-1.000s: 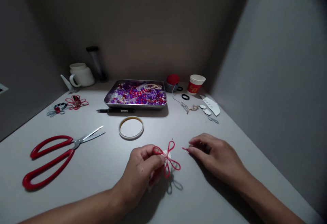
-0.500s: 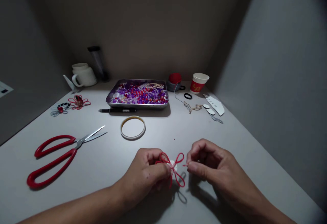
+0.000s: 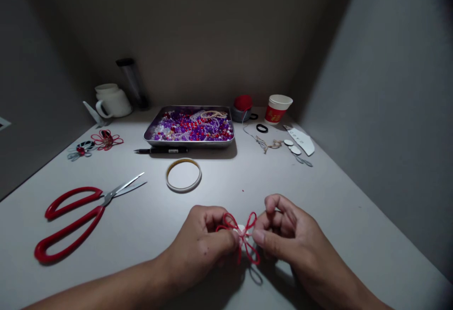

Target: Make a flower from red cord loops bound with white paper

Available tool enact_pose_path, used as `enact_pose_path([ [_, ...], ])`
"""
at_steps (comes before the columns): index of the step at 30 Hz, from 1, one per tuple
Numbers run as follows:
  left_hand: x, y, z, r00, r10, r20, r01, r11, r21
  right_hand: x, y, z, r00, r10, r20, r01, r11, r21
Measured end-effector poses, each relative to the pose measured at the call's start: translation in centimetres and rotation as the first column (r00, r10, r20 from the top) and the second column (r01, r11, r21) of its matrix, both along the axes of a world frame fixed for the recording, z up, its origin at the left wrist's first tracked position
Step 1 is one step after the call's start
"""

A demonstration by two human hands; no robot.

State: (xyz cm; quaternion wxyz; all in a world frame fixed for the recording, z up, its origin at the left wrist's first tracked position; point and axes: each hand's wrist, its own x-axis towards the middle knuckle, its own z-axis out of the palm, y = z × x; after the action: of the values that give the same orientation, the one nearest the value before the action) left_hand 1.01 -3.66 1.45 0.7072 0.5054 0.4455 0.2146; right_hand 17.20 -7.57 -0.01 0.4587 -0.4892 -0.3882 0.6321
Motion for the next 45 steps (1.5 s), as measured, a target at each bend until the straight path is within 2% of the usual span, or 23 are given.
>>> enact_pose_path([
  [11, 0.0, -0.1, -0.2, 1.0, -0.014, 0.012, 0.014, 1.0, 0.007, -0.8, -0.1, 0.6, 0.997, -0.049, 0.063, 0.05, 0.999, -0.019],
  [15, -0.1, -0.2, -0.3, 0.999, -0.027, 0.017, 0.027, 0.999, 0.025, -1.2, -0.2, 1.0, 0.985, -0.118, 0.127, 0.119, 0.993, 0.002],
  [19, 0.0, -0.2, -0.3, 0.999, -0.034, 0.035, 0.033, 0.999, 0.018, -1.6, -0.2, 1.3, 0.988, -0.104, 0.113, 0.111, 0.992, -0.058],
  [22, 0.0, -0.2, -0.4, 0.999, -0.045, 0.015, 0.045, 0.999, 0.023, -1.7, 0.0, 1.1, 0.987, -0.128, 0.096, 0.135, 0.988, -0.071],
  [27, 0.0, -0.2, -0.7, 0.995, -0.073, 0.064, 0.071, 0.997, 0.034, -1.6, 0.2, 0.2, 0.973, -0.205, 0.102, 0.208, 0.978, -0.011],
  [36, -0.7, -0.5, -1.3, 0.984, -0.088, 0.156, 0.086, 0.996, 0.015, -1.9, -0.5, 0.9, 0.995, -0.092, 0.03, 0.093, 0.995, -0.031],
  [42, -0.9, -0.6, -1.2, 0.973, -0.082, 0.217, 0.08, 0.997, 0.022, -1.9, -0.5, 0.8, 0.99, -0.134, 0.042, 0.134, 0.991, -0.019],
  [45, -0.6, -0.7, -1.0, 0.977, -0.087, 0.194, 0.083, 0.996, 0.029, -2.0, -0.6, 0.7, 0.988, -0.139, 0.068, 0.139, 0.99, -0.008],
])
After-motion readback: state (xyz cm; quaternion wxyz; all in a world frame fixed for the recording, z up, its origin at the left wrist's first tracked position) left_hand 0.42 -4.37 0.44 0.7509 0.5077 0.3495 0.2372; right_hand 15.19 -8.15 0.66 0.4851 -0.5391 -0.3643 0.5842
